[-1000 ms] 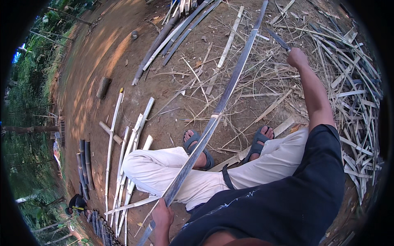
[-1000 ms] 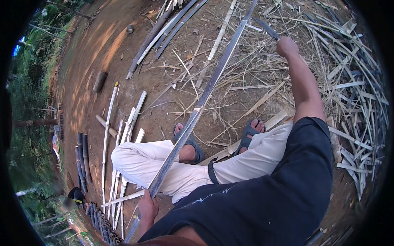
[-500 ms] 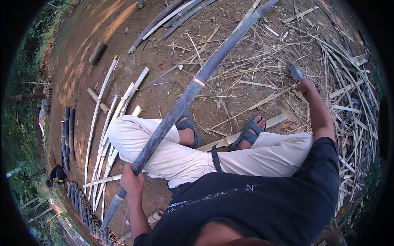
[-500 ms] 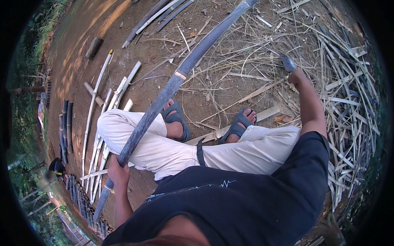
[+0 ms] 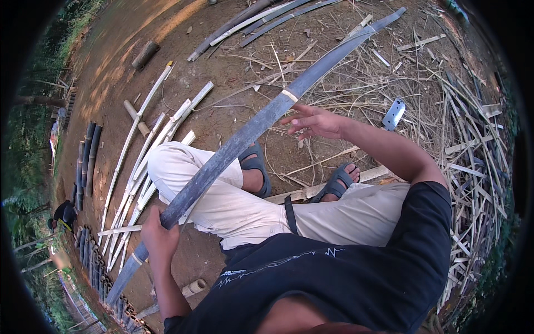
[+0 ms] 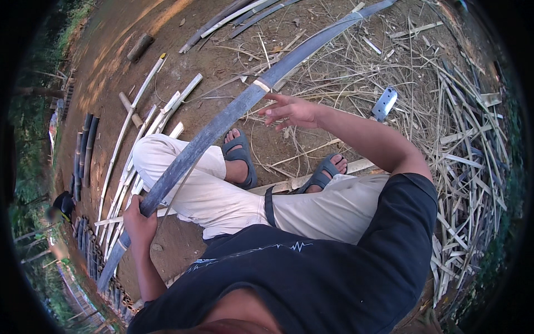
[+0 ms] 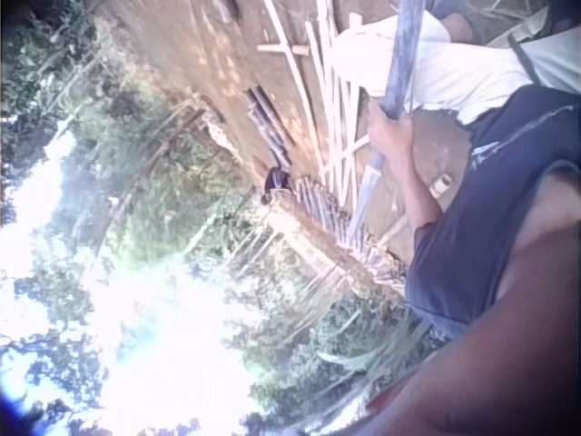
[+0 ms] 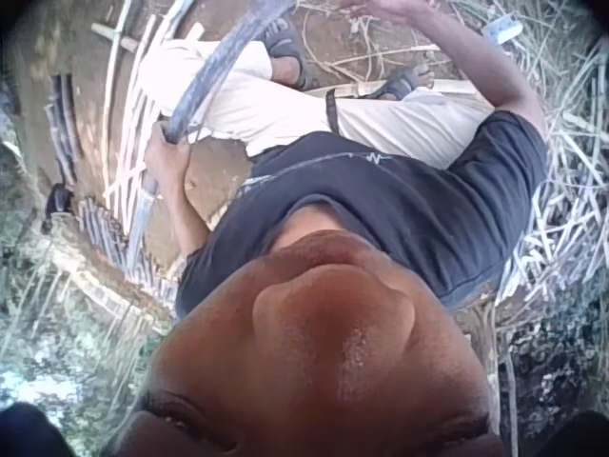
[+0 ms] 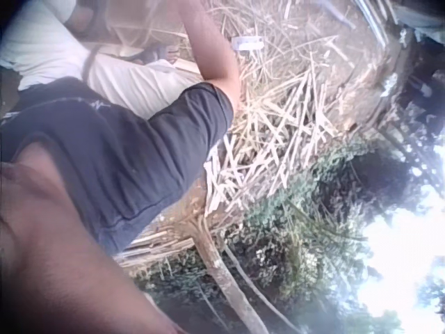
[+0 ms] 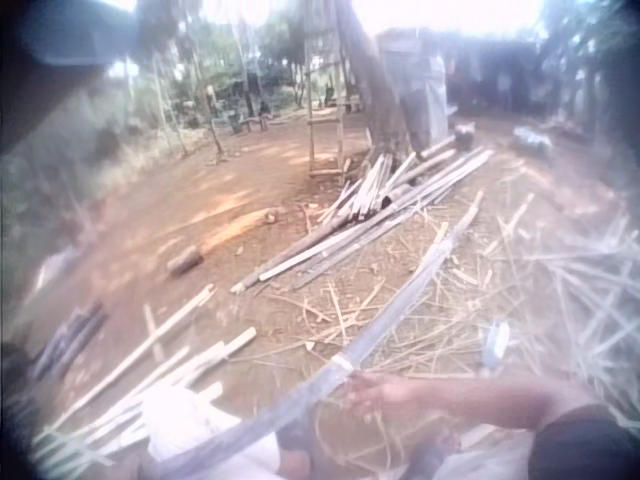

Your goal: The person carves and shaves a bamboo slat using a large blade, then handles a long bamboo strip, turning and scraping it on several sides.

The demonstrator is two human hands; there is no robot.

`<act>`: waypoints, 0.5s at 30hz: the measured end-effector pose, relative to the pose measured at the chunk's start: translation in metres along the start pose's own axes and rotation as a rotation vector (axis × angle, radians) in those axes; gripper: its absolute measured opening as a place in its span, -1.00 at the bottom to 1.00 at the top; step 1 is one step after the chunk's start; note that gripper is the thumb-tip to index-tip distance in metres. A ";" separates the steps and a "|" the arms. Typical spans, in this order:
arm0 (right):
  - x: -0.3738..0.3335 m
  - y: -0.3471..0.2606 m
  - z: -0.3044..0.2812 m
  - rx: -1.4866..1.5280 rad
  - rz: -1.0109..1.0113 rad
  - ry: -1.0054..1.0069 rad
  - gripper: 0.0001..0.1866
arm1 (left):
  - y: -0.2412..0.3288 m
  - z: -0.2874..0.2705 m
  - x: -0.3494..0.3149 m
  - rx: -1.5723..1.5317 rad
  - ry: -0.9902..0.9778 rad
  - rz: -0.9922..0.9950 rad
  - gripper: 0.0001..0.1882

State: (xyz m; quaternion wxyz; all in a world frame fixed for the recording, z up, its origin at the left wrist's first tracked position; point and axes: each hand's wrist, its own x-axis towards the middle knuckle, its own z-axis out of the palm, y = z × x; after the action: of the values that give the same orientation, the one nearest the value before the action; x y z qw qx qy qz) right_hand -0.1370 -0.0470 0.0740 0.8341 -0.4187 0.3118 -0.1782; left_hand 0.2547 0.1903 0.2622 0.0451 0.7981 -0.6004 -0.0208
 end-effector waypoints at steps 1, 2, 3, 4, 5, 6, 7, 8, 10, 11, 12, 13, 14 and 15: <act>0.005 -0.005 0.016 0.039 -0.013 -0.060 -0.32 | 0.007 -0.007 0.000 -0.025 -0.009 -0.011 -0.71; 0.011 -0.009 0.030 0.077 -0.029 -0.121 -0.33 | 0.012 -0.014 -0.001 -0.048 -0.016 -0.018 -0.71; 0.016 -0.011 0.040 0.089 -0.028 -0.148 -0.41 | 0.016 -0.020 0.000 -0.076 -0.021 -0.017 -0.71; 0.020 -0.012 0.047 0.096 -0.026 -0.166 -0.49 | 0.017 -0.024 0.000 -0.041 -0.039 -0.007 -0.72; 0.024 -0.012 0.058 0.126 -0.039 -0.157 -0.55 | 0.018 -0.029 -0.001 -0.045 -0.035 -0.007 -0.72; 0.025 -0.012 0.067 0.156 -0.049 -0.143 -0.60 | 0.019 -0.032 -0.003 -0.054 -0.035 -0.004 -0.73; 0.026 -0.013 0.071 0.184 -0.060 -0.125 -0.65 | 0.021 -0.032 -0.001 -0.067 -0.036 0.000 -0.73; 0.029 -0.011 0.075 0.144 -0.052 -0.049 -0.69 | 0.019 -0.034 -0.001 -0.067 -0.037 -0.001 -0.74; 0.033 -0.006 0.078 0.077 -0.024 0.105 -0.74 | 0.016 -0.040 0.002 -0.065 -0.055 -0.008 -0.76; 0.036 -0.003 0.075 0.044 0.002 0.187 -0.74 | 0.015 -0.044 0.006 -0.048 -0.027 0.008 -0.77; 0.040 -0.001 0.068 0.011 0.030 0.268 -0.74 | 0.014 -0.048 0.010 -0.030 0.001 0.022 -0.78; 0.047 0.001 0.061 -0.024 0.056 0.345 -0.73 | 0.015 -0.054 0.013 -0.013 0.034 0.034 -0.79; 0.053 0.009 0.048 -0.038 0.068 0.496 -0.70 | 0.019 -0.061 0.019 -0.022 0.069 0.038 -0.79; 0.057 0.018 0.029 -0.024 0.102 0.564 -0.71 | 0.021 -0.069 0.026 -0.041 0.068 0.028 -0.79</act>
State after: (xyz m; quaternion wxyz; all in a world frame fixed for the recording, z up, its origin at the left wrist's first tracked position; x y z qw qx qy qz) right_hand -0.0749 -0.0512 0.0509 0.7172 -0.3463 0.5543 -0.2418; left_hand 0.2481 0.1629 0.3331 0.0821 0.7888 -0.6091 -0.0054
